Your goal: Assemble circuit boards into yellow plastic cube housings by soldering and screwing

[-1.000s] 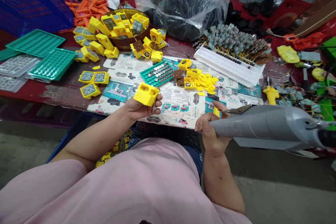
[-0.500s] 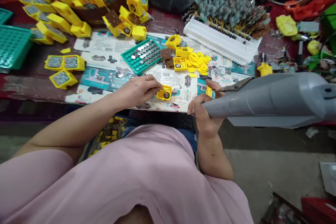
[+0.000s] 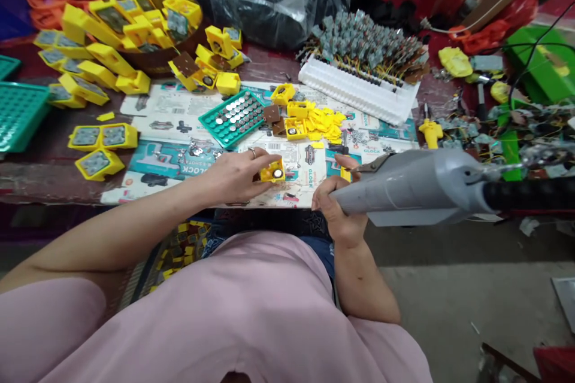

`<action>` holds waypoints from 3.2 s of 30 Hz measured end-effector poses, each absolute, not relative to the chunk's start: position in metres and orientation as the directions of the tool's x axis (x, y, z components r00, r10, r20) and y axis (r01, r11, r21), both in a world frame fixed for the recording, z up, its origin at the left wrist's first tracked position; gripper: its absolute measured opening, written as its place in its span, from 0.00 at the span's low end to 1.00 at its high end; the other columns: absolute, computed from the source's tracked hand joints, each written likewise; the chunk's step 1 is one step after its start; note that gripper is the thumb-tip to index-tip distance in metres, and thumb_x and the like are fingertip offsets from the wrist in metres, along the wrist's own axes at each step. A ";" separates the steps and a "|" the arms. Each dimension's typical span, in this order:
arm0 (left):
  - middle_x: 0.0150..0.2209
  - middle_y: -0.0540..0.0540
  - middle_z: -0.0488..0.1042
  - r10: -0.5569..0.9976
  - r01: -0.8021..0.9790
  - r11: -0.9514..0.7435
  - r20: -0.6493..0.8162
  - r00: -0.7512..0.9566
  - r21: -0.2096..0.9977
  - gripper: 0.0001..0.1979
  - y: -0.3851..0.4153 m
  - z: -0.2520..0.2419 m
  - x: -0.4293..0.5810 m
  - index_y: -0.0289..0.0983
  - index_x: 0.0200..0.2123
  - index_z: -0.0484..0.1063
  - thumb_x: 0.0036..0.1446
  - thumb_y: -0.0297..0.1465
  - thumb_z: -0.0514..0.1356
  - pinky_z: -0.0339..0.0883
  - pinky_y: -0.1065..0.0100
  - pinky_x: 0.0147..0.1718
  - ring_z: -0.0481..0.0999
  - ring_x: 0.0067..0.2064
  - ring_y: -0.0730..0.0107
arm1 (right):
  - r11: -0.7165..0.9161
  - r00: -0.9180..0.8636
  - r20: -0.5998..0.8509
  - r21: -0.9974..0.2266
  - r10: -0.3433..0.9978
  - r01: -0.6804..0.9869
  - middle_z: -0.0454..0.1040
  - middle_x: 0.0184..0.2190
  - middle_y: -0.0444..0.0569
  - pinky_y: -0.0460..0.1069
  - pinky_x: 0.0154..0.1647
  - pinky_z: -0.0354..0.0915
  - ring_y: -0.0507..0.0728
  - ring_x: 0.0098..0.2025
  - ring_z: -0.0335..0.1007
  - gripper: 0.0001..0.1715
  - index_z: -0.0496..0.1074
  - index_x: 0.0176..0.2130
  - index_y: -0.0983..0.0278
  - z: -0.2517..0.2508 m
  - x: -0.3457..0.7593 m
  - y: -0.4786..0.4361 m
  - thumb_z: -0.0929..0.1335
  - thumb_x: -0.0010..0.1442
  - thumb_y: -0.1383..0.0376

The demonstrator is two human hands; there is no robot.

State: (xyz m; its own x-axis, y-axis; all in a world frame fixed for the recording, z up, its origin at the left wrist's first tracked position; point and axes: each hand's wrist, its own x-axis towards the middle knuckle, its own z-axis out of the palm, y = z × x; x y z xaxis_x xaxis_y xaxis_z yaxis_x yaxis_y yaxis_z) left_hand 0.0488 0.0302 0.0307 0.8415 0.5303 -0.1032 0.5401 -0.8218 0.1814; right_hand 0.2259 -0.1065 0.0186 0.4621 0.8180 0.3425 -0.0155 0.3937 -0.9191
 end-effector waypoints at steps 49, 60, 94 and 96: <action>0.41 0.37 0.80 0.723 0.278 -0.153 -0.084 0.685 0.948 0.39 0.115 0.067 -0.023 0.36 0.50 0.74 0.60 0.61 0.41 0.72 0.63 0.32 0.81 0.38 0.60 | 0.359 0.499 0.304 -0.933 0.811 -0.014 0.67 0.16 0.34 0.47 0.19 0.62 0.51 0.16 0.61 0.27 0.67 0.52 0.56 0.027 0.218 -0.089 0.74 0.56 0.55; 0.42 0.30 0.79 0.601 0.586 -0.736 -0.072 0.796 0.339 0.43 0.004 0.020 0.033 0.27 0.65 0.63 0.57 0.53 0.60 0.70 0.55 0.40 0.78 0.45 0.44 | 0.324 0.483 0.311 -0.944 0.818 0.060 0.65 0.16 0.33 0.48 0.16 0.59 0.51 0.14 0.60 0.28 0.66 0.50 0.53 0.026 0.218 -0.093 0.74 0.54 0.49; 0.37 0.43 0.76 0.699 -0.125 0.536 -0.356 0.621 0.835 0.22 0.037 0.022 0.042 0.34 0.44 0.71 0.66 0.48 0.54 0.75 0.62 0.42 0.79 0.37 0.66 | 0.430 0.456 0.374 -0.903 0.808 -0.021 0.68 0.17 0.34 0.46 0.16 0.60 0.50 0.15 0.62 0.24 0.69 0.52 0.54 0.022 0.224 -0.096 0.74 0.57 0.56; 0.36 0.45 0.76 0.691 -0.138 0.579 -0.393 0.607 0.803 0.20 0.033 0.021 0.044 0.34 0.43 0.71 0.65 0.46 0.56 0.74 0.65 0.40 0.77 0.35 0.70 | 0.431 0.450 0.377 -0.902 0.809 -0.019 0.68 0.17 0.34 0.46 0.17 0.61 0.49 0.16 0.63 0.24 0.69 0.52 0.54 0.022 0.223 -0.096 0.74 0.57 0.57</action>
State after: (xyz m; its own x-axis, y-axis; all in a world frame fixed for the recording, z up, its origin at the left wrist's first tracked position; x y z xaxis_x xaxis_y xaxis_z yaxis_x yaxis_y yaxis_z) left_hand 0.0443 0.0329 0.0213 0.6068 0.6907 -0.3935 -0.1382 0.5791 0.8034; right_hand 0.2233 -0.0957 0.0224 0.4503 0.8093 0.3772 -0.0194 0.4312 -0.9020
